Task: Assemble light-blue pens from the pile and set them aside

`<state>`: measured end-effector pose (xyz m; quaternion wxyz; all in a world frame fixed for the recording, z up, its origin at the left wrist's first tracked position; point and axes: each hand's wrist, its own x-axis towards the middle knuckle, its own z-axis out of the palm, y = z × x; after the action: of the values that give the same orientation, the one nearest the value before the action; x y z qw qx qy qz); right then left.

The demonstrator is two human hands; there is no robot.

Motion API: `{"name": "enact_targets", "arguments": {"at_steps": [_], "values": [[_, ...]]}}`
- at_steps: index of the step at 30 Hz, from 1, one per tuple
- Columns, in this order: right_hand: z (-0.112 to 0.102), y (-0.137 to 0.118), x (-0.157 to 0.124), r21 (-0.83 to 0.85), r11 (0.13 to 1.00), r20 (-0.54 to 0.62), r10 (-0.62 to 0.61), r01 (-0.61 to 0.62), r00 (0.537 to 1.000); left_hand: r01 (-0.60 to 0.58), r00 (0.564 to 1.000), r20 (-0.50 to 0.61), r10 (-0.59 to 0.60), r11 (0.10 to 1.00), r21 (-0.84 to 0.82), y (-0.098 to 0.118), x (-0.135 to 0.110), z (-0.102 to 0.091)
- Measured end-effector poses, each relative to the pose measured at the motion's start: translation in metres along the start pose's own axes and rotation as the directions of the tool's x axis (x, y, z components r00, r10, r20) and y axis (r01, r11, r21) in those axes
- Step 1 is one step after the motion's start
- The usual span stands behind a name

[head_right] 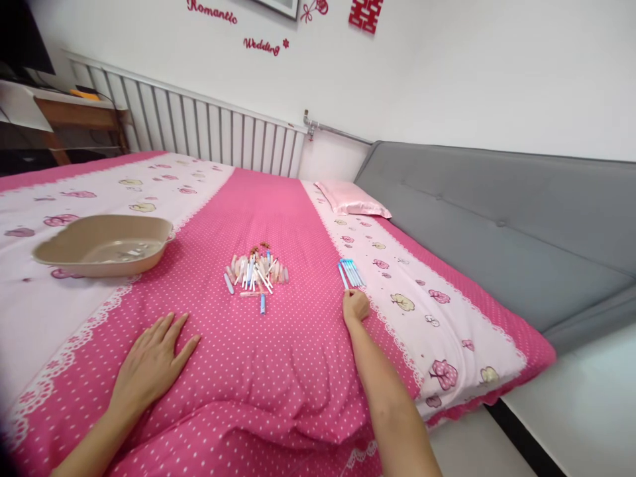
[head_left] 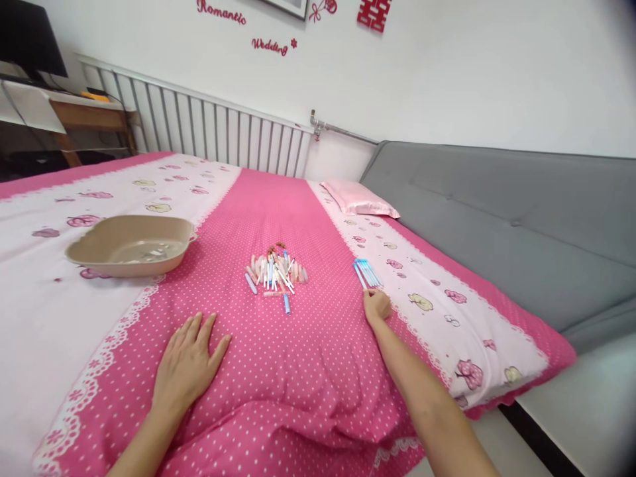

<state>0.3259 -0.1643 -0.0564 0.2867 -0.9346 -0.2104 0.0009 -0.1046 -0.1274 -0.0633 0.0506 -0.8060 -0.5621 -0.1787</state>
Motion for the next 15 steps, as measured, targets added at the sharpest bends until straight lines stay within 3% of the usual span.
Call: {"name": "enact_targets", "arguments": {"at_steps": [15], "values": [[0.019,-0.007,0.018,-0.095,0.994,-0.088,-0.066,0.058,0.994,-0.01,1.0,0.01,0.009,0.999,0.036,-0.002,-0.001,0.004]]}}
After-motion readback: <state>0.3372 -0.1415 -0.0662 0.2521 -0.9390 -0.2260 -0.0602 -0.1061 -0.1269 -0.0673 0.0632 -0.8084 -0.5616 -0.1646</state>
